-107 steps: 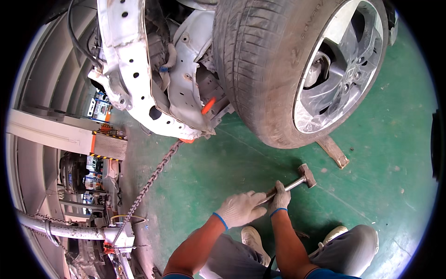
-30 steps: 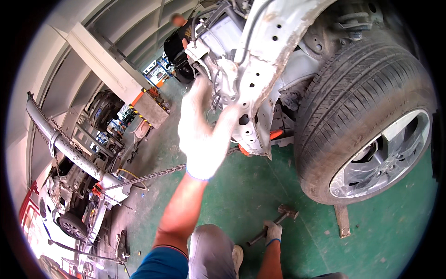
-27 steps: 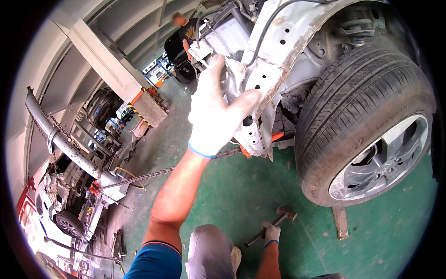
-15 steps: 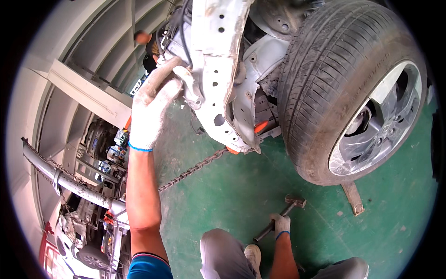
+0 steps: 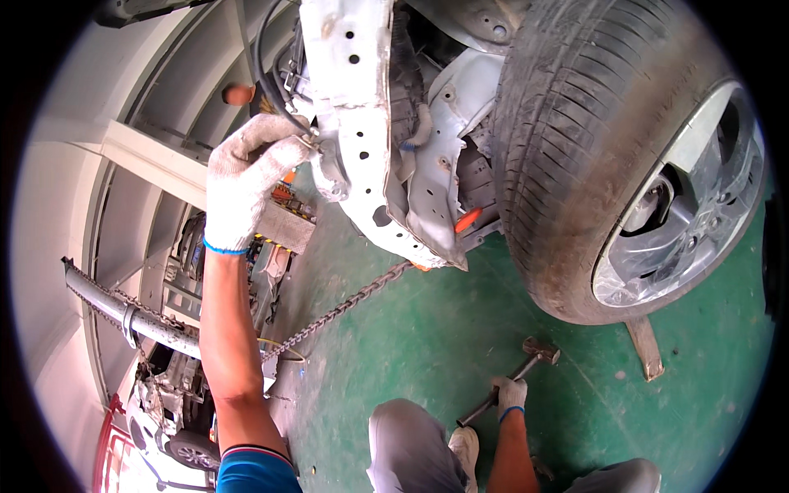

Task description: The person uses a hammer and a metal bar to repeatedly strike and straighten a damaged section of a car's front frame. The person also uses a chain hoist to apply tension to the frame while working. A second person briefly assists by holding the frame.

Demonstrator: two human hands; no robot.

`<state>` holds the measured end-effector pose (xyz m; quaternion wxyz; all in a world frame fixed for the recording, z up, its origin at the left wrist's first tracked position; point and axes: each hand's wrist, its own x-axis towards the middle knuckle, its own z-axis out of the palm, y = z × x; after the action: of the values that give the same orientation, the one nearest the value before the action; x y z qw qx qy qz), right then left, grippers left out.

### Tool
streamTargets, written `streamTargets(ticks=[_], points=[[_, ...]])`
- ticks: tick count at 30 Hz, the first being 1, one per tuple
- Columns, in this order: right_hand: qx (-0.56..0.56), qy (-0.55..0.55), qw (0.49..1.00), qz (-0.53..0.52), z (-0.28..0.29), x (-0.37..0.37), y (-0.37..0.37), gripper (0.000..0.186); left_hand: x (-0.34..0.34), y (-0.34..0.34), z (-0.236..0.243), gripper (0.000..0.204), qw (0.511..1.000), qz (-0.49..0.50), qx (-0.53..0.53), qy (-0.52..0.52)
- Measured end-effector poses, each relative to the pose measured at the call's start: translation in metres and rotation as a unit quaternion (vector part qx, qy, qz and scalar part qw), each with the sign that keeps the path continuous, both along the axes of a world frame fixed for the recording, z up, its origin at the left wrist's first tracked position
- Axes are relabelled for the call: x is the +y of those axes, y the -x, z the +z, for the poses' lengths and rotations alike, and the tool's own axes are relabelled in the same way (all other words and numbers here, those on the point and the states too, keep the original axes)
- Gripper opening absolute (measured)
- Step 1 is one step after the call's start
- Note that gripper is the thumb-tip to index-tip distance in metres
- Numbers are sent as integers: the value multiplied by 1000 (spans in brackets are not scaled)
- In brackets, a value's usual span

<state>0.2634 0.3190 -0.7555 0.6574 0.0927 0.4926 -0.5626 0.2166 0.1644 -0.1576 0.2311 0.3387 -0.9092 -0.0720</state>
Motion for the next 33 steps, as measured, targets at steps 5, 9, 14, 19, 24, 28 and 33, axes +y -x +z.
streamTargets(ticks=[5, 9, 14, 19, 24, 28, 33], points=[[19, 10, 999, -36, -24, -12, -10, 13, -9, 2, -12, 44, 989, -36, 132, -64], [1, 23, 1000, 11, -12, -1, -3, 14, -12, -31, -37, 40, 992, 51, 105, -49], [160, -15, 980, 118, -52, 20, -15, 16, -30, -47, -56, 44, 992, -4, 127, -23], [466, -88, 838, 271, -106, 31, -6, 42, -47, -44, -66, 33, 986, -60, 148, 48], [494, -116, 802, 315, -79, 31, -6, 47, -62, -69, -90, 27, 955, -44, 279, 90], [490, -131, 789, 347, -81, 28, 7, 51, -52, -67, -126, 25, 918, -75, 386, -55], [508, -131, 775, 352, -83, 31, 17, 54, -68, -56, -150, 31, 888, -103, 388, -222]])
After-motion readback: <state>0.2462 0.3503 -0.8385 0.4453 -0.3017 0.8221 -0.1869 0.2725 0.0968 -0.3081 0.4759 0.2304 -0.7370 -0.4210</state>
